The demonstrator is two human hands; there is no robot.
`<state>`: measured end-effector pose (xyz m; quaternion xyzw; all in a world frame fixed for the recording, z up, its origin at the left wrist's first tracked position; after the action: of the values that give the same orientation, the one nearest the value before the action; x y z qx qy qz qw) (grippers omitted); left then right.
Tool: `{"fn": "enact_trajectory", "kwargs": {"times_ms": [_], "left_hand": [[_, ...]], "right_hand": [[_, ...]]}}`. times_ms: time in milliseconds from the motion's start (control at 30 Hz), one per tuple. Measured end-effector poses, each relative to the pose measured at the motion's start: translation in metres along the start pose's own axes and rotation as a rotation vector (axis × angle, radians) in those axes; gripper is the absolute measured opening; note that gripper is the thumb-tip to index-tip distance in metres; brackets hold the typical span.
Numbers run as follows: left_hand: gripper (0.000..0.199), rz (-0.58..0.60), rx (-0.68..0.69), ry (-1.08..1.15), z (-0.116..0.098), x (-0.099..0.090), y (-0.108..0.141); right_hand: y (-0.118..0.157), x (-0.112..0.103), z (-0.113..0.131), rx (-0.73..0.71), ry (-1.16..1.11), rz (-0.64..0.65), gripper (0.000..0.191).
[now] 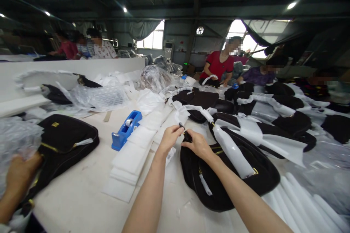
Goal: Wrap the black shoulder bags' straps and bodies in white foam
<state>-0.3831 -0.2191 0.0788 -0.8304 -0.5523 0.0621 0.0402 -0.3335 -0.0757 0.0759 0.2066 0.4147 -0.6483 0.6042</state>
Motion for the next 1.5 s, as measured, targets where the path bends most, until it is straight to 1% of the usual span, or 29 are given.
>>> {"fn": "enact_trajectory", "kwargs": {"times_ms": [67,133,167,233,267,300,333,400,433,467,500,567,633,667,733,833,933,1033,1133,1200,1300,1400,1433,1500], "left_hand": [[0.024,-0.008,-0.043,0.187,0.005,0.009,-0.001],[0.033,0.007,-0.048,0.378,0.009,0.019,-0.004],[0.038,0.013,-0.035,0.459,0.011,0.024,-0.005],[0.045,0.021,-0.011,0.574,0.014,0.033,-0.007],[0.047,0.026,-0.001,0.603,0.016,0.036,-0.007],[0.049,0.038,0.006,0.616,0.017,0.039,-0.007],[0.05,0.054,0.011,0.619,0.017,0.042,-0.007],[0.05,0.086,0.02,0.608,0.019,0.046,-0.006],[0.05,0.103,0.022,0.598,0.02,0.047,-0.005],[0.05,0.123,0.023,0.583,0.021,0.048,-0.004],[0.051,0.147,0.025,0.565,0.022,0.048,-0.004],[0.052,0.204,0.042,0.517,0.023,0.05,-0.003],[0.053,0.238,0.083,0.453,0.025,0.052,-0.003],[0.053,0.235,0.112,0.412,0.026,0.052,-0.003],[0.051,0.206,0.16,0.298,0.028,0.053,-0.003],[0.035,0.122,0.172,0.074,0.032,0.055,-0.003],[0.03,0.034,0.153,-0.12,0.036,0.058,-0.002],[0.027,-0.021,0.203,-0.22,0.036,0.062,0.0],[0.025,-0.029,0.259,-0.235,0.034,0.066,0.0],[0.025,-0.022,0.265,-0.217,0.033,0.067,0.001],[0.022,-0.02,0.259,-0.186,0.032,0.068,0.0],[0.018,-0.034,0.238,-0.127,0.032,0.068,0.001],[0.018,-0.049,0.226,-0.089,0.032,0.068,0.001],[0.026,-0.072,0.206,-0.004,0.031,0.068,0.001]], "right_hand": [[0.002,0.001,-0.001,0.0,-0.007,-0.024,0.031],[0.002,-0.002,-0.004,-0.01,-0.061,-0.018,0.038],[0.001,-0.006,-0.006,-0.018,-0.104,0.023,0.037],[0.0,-0.017,-0.013,-0.009,-0.227,0.17,0.028],[-0.001,-0.026,-0.017,0.021,-0.307,0.234,0.024],[-0.002,-0.035,-0.022,0.078,-0.396,0.251,0.022],[-0.003,-0.046,-0.026,0.155,-0.49,0.206,0.024],[-0.007,-0.067,-0.033,0.292,-0.692,0.006,0.036],[-0.01,-0.075,-0.033,0.328,-0.798,-0.085,0.043],[-0.014,-0.079,-0.032,0.34,-0.899,-0.141,0.049],[-0.017,-0.081,-0.028,0.337,-0.985,-0.164,0.054],[-0.026,-0.077,-0.019,0.31,-1.077,-0.147,0.057],[-0.033,-0.067,-0.011,0.287,-1.099,-0.142,0.052],[-0.036,-0.062,-0.009,0.271,-1.117,-0.161,0.049],[-0.041,-0.052,-0.008,0.232,-1.182,-0.248,0.046],[-0.042,-0.047,-0.014,0.174,-1.23,-0.418,0.045],[-0.042,-0.05,-0.019,0.13,-1.171,-0.464,0.043],[-0.045,-0.054,-0.019,0.108,-1.151,-0.478,0.048],[-0.049,-0.052,-0.014,0.102,-1.114,-0.474,0.053],[-0.05,-0.047,-0.012,0.112,-1.05,-0.448,0.05],[-0.046,-0.035,-0.012,0.133,-0.957,-0.393,0.044],[-0.04,-0.026,-0.016,0.159,-0.939,-0.362,0.04],[-0.037,-0.024,-0.017,0.173,-0.937,-0.362,0.04],[-0.033,-0.022,-0.019,0.198,-0.922,-0.377,0.038]]}}
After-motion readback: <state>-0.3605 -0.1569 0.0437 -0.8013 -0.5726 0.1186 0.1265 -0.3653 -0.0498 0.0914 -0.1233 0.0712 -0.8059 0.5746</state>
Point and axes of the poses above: each hand's wrist, its own y-axis away from the middle knuckle, its own x-axis out of the palm, z = x × y, the point moved 2 cm from there along -y, towards the middle knuckle, and after that the axes turned 3 degrees about -x, right-handed, at the moved point
